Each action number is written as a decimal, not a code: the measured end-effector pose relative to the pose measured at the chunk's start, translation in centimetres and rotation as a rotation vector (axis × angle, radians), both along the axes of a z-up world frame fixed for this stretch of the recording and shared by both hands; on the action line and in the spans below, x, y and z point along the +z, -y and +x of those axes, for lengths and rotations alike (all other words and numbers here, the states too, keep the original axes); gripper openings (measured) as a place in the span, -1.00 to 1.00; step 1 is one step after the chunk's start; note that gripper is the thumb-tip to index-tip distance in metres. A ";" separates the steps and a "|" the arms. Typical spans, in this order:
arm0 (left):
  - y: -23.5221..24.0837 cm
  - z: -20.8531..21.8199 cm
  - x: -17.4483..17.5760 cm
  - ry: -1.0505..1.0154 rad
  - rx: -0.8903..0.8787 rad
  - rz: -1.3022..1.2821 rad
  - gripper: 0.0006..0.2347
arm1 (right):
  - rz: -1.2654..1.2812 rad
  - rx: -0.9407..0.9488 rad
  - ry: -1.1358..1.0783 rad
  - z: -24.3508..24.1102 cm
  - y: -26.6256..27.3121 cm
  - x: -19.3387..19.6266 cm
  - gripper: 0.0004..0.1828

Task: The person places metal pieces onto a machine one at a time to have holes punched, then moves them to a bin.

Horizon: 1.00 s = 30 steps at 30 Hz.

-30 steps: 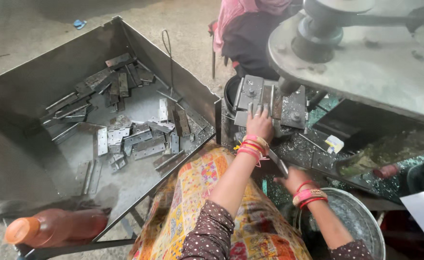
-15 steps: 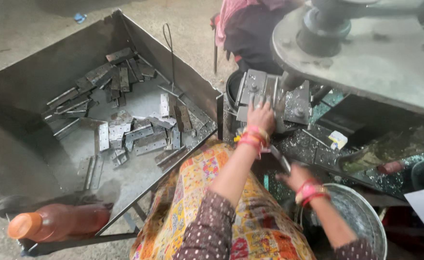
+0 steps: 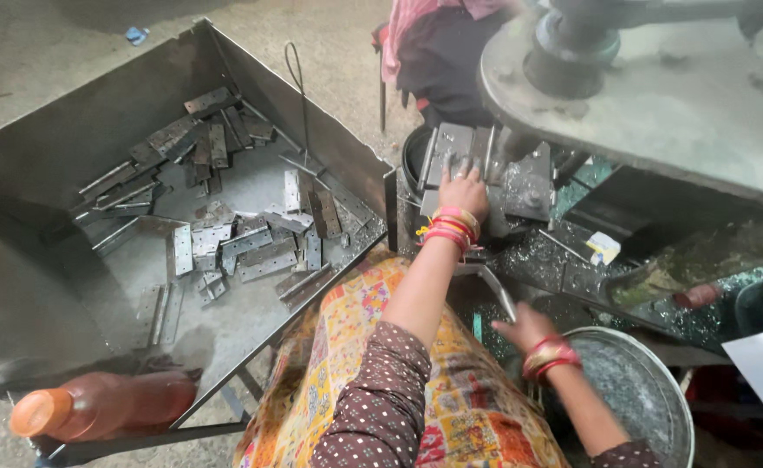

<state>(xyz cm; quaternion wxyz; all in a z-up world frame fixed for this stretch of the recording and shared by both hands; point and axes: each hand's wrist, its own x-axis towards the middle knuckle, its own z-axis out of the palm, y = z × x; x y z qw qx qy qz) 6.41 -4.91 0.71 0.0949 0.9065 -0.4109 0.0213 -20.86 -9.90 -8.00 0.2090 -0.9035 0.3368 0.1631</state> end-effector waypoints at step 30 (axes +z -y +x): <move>-5.9 -6.5 1.4 0.329 -0.018 -0.358 -0.81 | -0.010 -0.435 0.925 0.6 -1.0 6.4 -0.40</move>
